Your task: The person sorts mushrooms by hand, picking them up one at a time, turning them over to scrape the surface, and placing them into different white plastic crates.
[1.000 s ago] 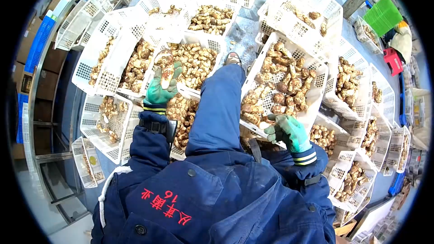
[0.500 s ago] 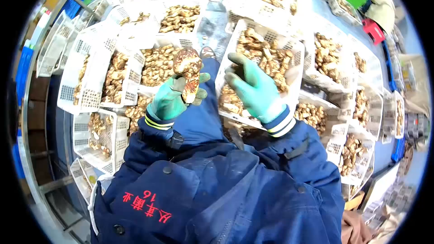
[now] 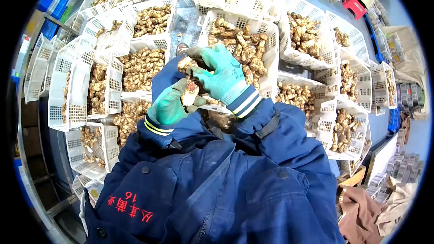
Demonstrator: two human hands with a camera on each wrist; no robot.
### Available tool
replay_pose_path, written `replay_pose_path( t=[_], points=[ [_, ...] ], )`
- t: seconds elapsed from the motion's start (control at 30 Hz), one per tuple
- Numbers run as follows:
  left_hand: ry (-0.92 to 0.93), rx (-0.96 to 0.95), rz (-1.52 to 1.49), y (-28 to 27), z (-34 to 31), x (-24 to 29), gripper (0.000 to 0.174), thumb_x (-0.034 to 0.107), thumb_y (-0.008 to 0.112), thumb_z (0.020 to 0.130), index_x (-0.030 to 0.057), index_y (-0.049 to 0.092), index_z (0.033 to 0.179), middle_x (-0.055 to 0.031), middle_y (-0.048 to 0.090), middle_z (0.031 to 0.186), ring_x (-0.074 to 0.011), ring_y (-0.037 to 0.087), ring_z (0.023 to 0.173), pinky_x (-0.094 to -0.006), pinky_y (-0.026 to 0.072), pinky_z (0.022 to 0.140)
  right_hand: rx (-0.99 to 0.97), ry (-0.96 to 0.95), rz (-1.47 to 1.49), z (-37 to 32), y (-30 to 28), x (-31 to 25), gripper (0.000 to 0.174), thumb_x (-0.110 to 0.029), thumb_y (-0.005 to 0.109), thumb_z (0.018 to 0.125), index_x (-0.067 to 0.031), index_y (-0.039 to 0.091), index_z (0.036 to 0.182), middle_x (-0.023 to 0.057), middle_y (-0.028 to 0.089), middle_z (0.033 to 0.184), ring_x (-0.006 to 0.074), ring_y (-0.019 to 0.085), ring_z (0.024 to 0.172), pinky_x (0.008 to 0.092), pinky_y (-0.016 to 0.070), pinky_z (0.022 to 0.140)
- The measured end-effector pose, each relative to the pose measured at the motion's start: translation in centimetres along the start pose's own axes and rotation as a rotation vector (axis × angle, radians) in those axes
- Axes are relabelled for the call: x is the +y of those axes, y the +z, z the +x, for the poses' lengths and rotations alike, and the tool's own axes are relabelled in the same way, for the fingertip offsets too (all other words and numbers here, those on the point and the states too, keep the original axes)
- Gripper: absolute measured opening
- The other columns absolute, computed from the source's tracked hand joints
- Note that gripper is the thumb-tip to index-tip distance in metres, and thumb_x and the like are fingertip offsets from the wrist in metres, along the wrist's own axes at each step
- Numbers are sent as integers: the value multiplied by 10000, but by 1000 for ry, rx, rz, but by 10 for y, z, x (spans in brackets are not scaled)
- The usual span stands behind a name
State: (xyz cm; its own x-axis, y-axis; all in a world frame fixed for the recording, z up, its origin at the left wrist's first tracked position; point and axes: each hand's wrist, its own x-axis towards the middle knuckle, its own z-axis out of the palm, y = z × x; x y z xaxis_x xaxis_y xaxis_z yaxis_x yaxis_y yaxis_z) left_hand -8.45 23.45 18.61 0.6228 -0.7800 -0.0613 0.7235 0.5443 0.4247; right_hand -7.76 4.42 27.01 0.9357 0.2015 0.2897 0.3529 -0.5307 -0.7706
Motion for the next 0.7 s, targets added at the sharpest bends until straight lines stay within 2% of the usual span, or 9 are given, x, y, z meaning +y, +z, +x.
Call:
replay_pose_path(
  t=[0.27,0.3,0.37,0.43,0.5,0.53,0.57,0.6,0.7],
  points=[
    [162,-163,177,-11,-3,23,767,411,679,812,15,332,1370,-140,490,1302,-199,613,899,-276,530,716,28,285,643,0,-10,11,377,-117,571,904,0,519,1258,37,575,1112,94,546,943,247,458,806],
    [35,208,108,-20,-7,41,611,334,647,855,41,397,1330,-153,492,1301,-172,588,844,-249,501,685,77,213,559,-3,-15,22,372,-129,558,914,-8,518,1264,26,577,1119,84,548,888,232,459,794],
    [261,200,-118,-66,-31,71,342,205,658,832,96,582,1147,-171,536,1250,-249,586,1038,-290,517,789,79,405,472,-18,-33,51,334,-149,554,918,-30,541,1230,26,614,1055,116,570,833,257,471,758],
    [555,374,-68,-128,-62,106,391,81,686,772,70,584,1149,-191,472,1312,-311,476,1198,-342,496,926,-7,383,109,-49,-48,106,269,-170,544,919,-65,576,1165,66,648,985,183,605,821,300,487,731],
    [542,690,-653,-172,-109,154,516,-17,599,806,67,461,1296,-218,399,1354,-325,423,1235,-370,465,965,-194,302,-344,-85,-61,161,238,-191,539,909,-117,592,1129,112,641,997,253,619,858,338,492,749],
    [687,820,-316,-239,-141,180,511,4,546,852,55,400,1339,-220,422,1337,-318,449,1209,-380,470,960,-284,327,-450,-103,-62,184,233,-211,540,902,-139,595,1117,131,633,1003,288,621,895,356,494,766],
    [676,943,133,-213,-145,182,483,50,540,873,44,392,1332,-227,426,1335,-332,459,1201,-397,464,973,-161,814,-102,-126,-47,230,271,-278,546,893,-155,590,1130,140,635,1025,303,611,969,379,484,811],
    [647,1110,567,-183,-147,183,462,96,534,894,33,383,1326,-235,430,1333,-345,470,1194,-413,458,987,-319,669,-326,-126,-50,213,307,-312,526,894,-158,582,1154,145,640,1032,308,611,971,370,476,827],
    [1022,955,-262,-206,-144,225,537,241,627,878,-15,387,1284,-262,407,1350,-363,437,1245,-449,457,987,-327,750,-266,-109,-34,184,337,-294,535,893,-114,567,1176,178,638,1004,311,613,936,374,472,817]
  ],
)
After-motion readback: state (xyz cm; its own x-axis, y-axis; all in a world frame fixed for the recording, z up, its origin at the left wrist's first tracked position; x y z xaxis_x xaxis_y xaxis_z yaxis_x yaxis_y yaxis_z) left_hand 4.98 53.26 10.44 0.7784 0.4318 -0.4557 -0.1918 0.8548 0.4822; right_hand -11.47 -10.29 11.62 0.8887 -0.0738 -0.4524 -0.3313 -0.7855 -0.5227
